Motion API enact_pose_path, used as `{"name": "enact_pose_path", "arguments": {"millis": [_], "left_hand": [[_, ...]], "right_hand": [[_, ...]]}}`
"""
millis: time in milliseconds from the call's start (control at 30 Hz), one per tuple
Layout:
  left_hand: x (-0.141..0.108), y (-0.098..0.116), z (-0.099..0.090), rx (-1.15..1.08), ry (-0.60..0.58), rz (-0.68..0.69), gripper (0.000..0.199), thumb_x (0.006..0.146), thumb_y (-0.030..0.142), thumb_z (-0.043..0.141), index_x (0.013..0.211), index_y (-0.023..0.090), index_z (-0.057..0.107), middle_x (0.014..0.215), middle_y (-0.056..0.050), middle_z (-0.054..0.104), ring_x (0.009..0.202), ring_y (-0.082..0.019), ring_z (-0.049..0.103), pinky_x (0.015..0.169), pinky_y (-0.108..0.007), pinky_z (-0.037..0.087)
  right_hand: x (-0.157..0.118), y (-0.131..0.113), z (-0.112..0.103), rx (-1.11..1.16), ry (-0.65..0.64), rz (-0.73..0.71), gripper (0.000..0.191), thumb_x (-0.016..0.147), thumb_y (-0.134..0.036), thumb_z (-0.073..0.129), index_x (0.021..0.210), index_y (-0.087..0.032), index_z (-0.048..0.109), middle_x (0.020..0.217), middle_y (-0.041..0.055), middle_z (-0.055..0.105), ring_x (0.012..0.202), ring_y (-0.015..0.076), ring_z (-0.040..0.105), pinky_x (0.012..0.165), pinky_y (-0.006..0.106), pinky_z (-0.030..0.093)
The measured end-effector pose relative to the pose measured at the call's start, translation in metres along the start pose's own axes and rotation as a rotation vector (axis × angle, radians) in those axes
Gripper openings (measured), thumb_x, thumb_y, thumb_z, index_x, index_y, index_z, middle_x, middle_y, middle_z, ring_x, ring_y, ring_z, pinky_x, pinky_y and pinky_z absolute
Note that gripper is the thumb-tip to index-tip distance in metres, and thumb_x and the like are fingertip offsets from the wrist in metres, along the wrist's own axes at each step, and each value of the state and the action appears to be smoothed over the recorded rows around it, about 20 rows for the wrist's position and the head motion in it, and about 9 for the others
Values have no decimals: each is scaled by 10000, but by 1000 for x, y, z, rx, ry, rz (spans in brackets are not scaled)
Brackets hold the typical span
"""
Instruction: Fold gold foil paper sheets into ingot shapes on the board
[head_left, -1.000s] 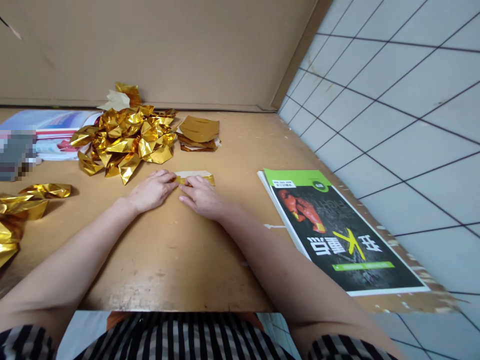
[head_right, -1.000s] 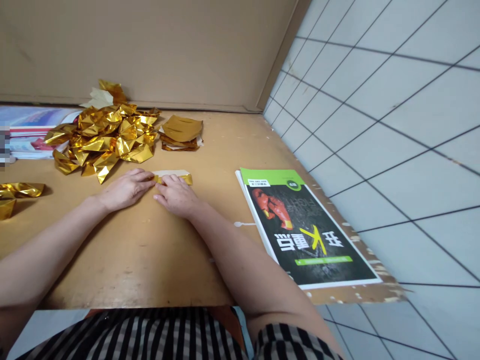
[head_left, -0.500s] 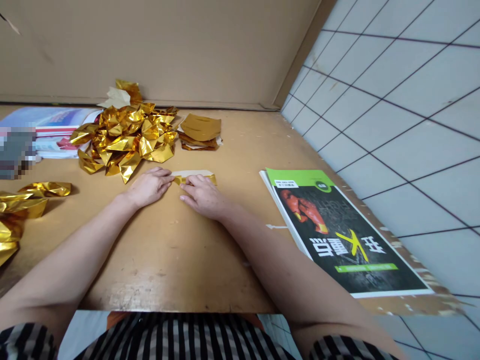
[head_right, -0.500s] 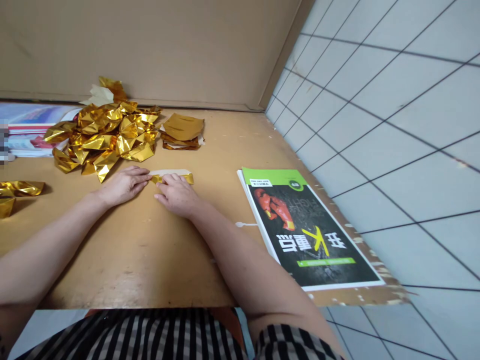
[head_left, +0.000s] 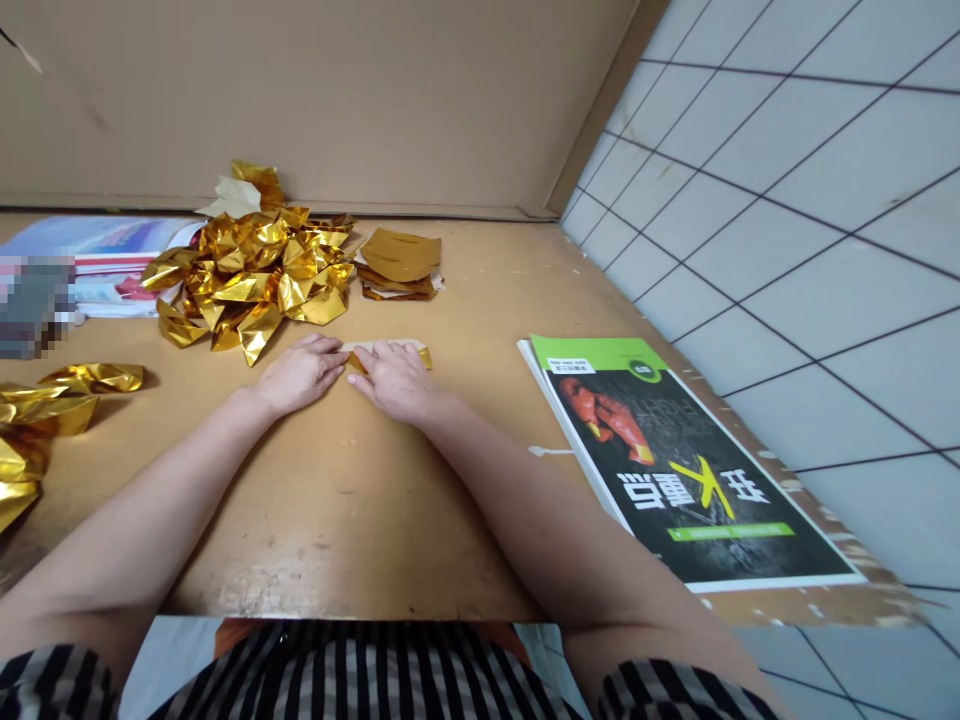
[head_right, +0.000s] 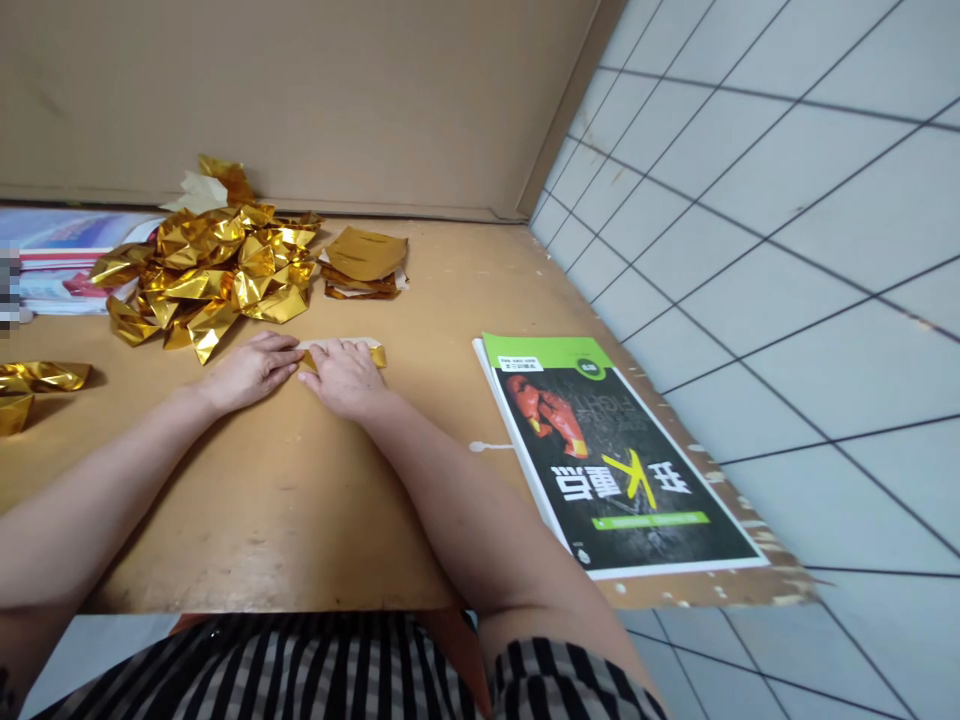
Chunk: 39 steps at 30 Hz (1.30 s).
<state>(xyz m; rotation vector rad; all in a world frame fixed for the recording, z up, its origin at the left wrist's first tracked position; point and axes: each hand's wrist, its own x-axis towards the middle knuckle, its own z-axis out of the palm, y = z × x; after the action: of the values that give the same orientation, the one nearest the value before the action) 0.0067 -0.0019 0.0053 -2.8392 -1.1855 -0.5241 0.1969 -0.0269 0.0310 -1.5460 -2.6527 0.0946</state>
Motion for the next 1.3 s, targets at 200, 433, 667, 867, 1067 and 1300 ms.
{"name": "enact_pose_path", "arguments": {"millis": [200, 433, 667, 867, 1067, 1300], "left_hand": [[0, 1, 0, 6, -12, -19, 348, 944, 295, 420, 1130, 186, 694, 1125, -105, 672, 1025, -238, 596, 924, -402, 522], [-1, -1, 1, 6, 4, -10, 339, 942, 288, 425, 1124, 202, 698, 1132, -97, 670, 1031, -234, 593, 933, -406, 519], [0, 0, 2, 26, 2, -9, 345, 942, 278, 420, 1148, 204, 687, 1139, -95, 676, 1039, -232, 600, 938, -404, 520], [-1, 1, -2, 31, -22, -16, 367, 948, 306, 408, 1155, 186, 686, 1168, -102, 679, 1065, -238, 610, 944, -401, 523], [-5, -6, 1, 21, -6, -11, 401, 957, 354, 384, 1142, 165, 685, 1181, -104, 685, 1094, -240, 616, 987, -414, 504], [0, 9, -2, 72, 110, -24, 312, 934, 285, 425, 979, 163, 709, 1080, -117, 684, 1048, -251, 606, 933, -409, 523]], "right_hand": [[-8, 7, 5, 3, 25, -82, 488, 967, -438, 427, 1326, -118, 511, 1167, 173, 592, 1131, 282, 492, 909, 398, 336], [-6, 4, 3, -5, 15, -36, 457, 977, -447, 394, 1274, -137, 548, 1150, 157, 599, 1071, 264, 534, 899, 391, 329], [-11, 4, 4, -38, 32, -101, 490, 966, -438, 427, 1324, -116, 512, 1176, 174, 596, 1089, 284, 519, 895, 400, 339], [-13, 3, 0, -38, -4, -87, 503, 974, -434, 408, 1328, -91, 511, 1169, 188, 593, 1106, 293, 515, 905, 411, 341], [-12, 7, 4, -34, 27, -112, 490, 967, -442, 421, 1330, -126, 514, 1177, 172, 589, 1110, 289, 503, 907, 408, 339], [-12, 8, 6, -39, 39, -119, 491, 964, -428, 429, 1321, -103, 519, 1164, 175, 589, 1098, 289, 500, 909, 409, 338]]}}
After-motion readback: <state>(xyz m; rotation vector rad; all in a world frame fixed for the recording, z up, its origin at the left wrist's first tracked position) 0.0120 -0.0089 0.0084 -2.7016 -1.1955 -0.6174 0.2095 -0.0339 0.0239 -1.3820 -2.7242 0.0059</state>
